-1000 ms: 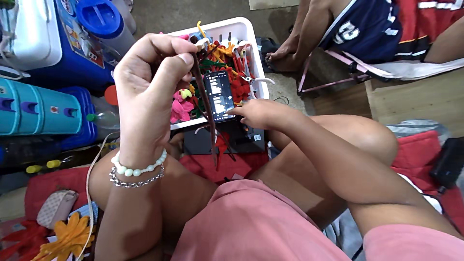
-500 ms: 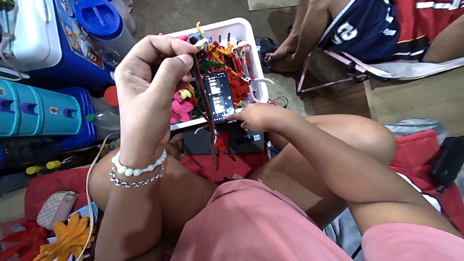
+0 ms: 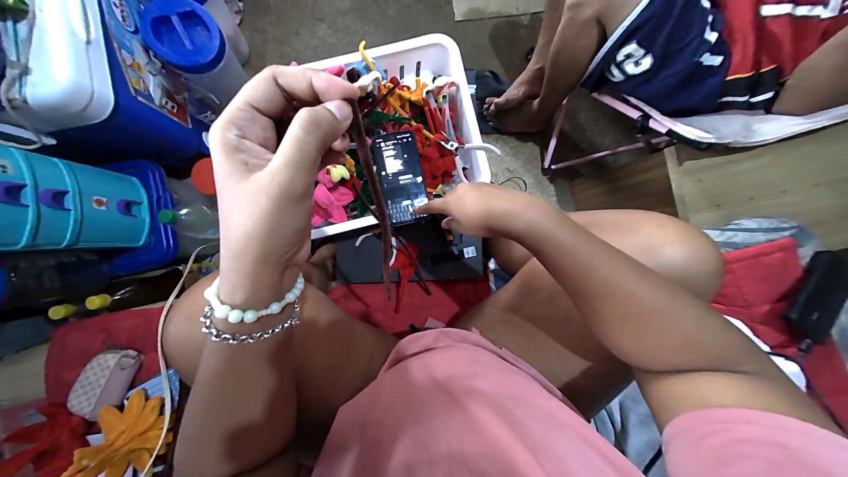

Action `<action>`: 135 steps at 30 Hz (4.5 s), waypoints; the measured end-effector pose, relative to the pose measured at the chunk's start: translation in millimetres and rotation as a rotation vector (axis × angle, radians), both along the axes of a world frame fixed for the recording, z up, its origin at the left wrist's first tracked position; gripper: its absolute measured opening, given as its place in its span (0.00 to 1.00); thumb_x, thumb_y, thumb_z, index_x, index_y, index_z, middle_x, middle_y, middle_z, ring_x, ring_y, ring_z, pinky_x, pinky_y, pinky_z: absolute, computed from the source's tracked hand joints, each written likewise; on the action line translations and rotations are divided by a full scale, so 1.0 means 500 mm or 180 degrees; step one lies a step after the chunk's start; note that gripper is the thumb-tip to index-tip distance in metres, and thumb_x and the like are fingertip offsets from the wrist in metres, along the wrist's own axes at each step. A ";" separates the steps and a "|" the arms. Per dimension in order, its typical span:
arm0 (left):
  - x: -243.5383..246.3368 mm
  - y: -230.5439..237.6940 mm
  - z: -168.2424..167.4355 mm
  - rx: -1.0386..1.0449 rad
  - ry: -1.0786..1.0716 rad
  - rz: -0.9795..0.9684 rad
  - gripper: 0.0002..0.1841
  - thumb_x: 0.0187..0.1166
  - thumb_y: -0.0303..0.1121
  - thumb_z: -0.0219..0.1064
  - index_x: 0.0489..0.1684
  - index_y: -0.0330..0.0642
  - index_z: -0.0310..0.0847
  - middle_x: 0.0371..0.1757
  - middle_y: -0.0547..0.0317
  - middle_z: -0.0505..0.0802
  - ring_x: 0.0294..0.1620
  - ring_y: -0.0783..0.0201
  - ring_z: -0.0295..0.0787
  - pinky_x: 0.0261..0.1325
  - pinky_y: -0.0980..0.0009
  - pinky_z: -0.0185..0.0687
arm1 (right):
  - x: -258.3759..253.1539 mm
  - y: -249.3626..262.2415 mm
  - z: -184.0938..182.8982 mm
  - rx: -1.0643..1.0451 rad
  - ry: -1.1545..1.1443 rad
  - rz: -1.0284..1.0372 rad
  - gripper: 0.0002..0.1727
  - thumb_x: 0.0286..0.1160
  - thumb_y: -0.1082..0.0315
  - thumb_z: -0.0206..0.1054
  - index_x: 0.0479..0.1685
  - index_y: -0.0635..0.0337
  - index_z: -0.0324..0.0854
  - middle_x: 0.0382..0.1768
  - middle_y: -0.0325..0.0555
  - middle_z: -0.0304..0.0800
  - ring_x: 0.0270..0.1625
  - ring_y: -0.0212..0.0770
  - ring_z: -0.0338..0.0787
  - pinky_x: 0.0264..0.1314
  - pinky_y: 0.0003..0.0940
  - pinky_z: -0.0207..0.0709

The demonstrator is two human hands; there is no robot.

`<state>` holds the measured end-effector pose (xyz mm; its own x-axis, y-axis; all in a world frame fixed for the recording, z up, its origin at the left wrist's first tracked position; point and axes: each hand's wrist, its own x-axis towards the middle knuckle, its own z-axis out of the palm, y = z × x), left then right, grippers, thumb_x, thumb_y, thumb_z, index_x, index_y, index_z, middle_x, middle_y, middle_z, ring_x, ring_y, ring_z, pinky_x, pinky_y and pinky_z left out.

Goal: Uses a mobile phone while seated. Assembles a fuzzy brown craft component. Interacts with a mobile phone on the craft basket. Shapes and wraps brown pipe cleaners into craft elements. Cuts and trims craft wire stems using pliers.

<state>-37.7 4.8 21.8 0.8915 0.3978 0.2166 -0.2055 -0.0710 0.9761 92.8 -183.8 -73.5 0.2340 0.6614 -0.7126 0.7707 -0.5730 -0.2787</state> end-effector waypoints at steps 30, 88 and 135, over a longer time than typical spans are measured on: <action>-0.001 0.000 -0.001 0.0009 -0.0016 -0.0023 0.09 0.83 0.24 0.58 0.44 0.47 0.84 0.40 0.73 0.90 0.37 0.76 0.86 0.44 0.80 0.86 | -0.006 -0.003 -0.030 0.0402 -0.0327 -0.0528 0.40 0.80 0.64 0.71 0.91 0.60 0.58 0.76 0.66 0.75 0.74 0.67 0.80 0.73 0.66 0.73; -0.001 0.000 0.000 0.0022 0.0017 -0.0028 0.09 0.83 0.25 0.58 0.45 0.47 0.84 0.40 0.71 0.90 0.38 0.75 0.86 0.44 0.79 0.85 | -0.008 -0.041 -0.017 -0.0012 0.0106 -0.0217 0.49 0.72 0.77 0.73 0.96 0.43 0.53 0.85 0.60 0.66 0.72 0.67 0.82 0.67 0.68 0.78; -0.005 0.002 0.001 0.0042 -0.0023 -0.0038 0.08 0.83 0.25 0.59 0.45 0.46 0.84 0.41 0.70 0.91 0.38 0.74 0.86 0.44 0.79 0.85 | -0.040 0.052 -0.025 0.0646 -0.0445 -0.0372 0.29 0.94 0.51 0.52 0.93 0.35 0.59 0.45 0.58 0.93 0.49 0.64 0.93 0.50 0.65 0.82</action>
<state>-40.2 5.9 22.4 0.8946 0.3844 0.2281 -0.2134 -0.0813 0.9736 72.9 -157.8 -86.2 0.4039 0.7501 -0.5236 0.7417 -0.6036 -0.2925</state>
